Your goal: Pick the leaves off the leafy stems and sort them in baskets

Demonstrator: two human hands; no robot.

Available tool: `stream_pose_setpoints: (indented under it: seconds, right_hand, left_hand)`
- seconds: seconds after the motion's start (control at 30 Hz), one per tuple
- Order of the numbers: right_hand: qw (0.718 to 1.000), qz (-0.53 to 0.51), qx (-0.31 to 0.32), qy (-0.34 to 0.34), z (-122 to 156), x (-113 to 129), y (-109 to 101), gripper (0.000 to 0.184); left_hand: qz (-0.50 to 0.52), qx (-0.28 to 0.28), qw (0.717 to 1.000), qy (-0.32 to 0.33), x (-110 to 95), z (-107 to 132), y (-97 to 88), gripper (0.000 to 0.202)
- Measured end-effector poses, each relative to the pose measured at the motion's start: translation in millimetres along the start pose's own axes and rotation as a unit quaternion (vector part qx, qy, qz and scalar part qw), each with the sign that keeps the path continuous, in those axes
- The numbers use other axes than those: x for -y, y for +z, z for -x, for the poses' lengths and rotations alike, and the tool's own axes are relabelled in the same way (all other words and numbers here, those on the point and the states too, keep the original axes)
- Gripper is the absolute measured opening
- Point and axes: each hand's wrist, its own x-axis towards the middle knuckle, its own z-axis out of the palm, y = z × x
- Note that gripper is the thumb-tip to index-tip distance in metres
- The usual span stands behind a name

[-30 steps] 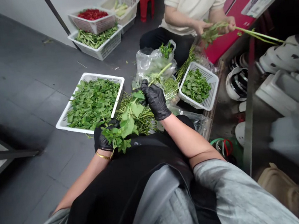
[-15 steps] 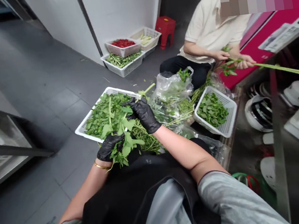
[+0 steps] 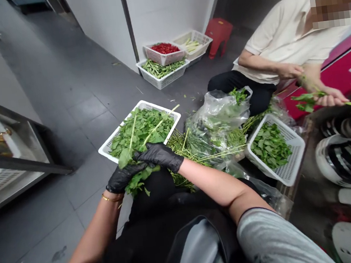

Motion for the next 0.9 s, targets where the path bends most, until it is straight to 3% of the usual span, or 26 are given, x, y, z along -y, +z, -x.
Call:
stream_pose_setpoints:
  seconds: [0.13,0.23,0.33,0.4,0.47,0.53,0.6,0.67,0.73,0.8,0.9]
  right_hand:
    - [0.996,-0.046,0.024,0.075,-10.9,16.2,-2.4,0.036]
    - [0.991,-0.116,0.023,0.069,-19.8,28.2,-11.6,0.030]
    - [0.988,-0.143,0.013,0.055,-37.8,34.3,-37.1,0.024]
    - [0.988,-0.149,-0.038,0.026,-59.6,36.7,-65.8,0.022]
    - [0.980,-0.127,-0.149,-0.021,-89.7,36.2,-98.5,0.019]
    - [0.963,-0.026,-0.265,-0.036,-123.2,29.1,-124.6,0.017]
    - [0.954,0.133,-0.267,-0.002,-151.5,13.2,-134.5,0.020]
    - [0.948,0.240,-0.204,0.041,-165.9,-8.2,-126.3,0.028]
    - [0.949,0.273,-0.141,0.062,-161.8,-28.0,-106.3,0.039]
    - [0.956,0.271,-0.093,0.064,-140.6,-41.1,-83.0,0.035]
    - [0.975,0.217,0.006,0.055,-92.0,-47.2,-52.4,0.017]
  left_hand:
    - [0.005,0.028,0.998,-0.061,0.1,6.0,-27.8,0.049]
    - [0.009,-0.016,0.994,-0.104,2.4,11.3,-45.5,0.039]
    - [0.015,-0.042,0.989,-0.143,5.1,17.1,-59.8,0.033]
    - [0.022,-0.052,0.983,-0.173,8.9,23.8,-71.7,0.034]
    - [0.040,-0.092,0.975,-0.198,15.5,32.4,-85.2,0.039]
    - [0.076,-0.156,0.966,-0.193,24.1,38.7,-95.7,0.045]
    - [0.111,-0.204,0.960,-0.155,33.0,38.1,-98.7,0.047]
    - [0.121,-0.215,0.961,-0.124,40.3,28.7,-93.0,0.046]
    - [0.116,-0.224,0.962,-0.104,45.1,12.6,-81.2,0.046]
    - [0.095,-0.224,0.965,-0.097,46.7,-5.1,-66.0,0.046]
    - [0.033,-0.169,0.982,-0.073,42.4,-25.5,-40.1,0.041]
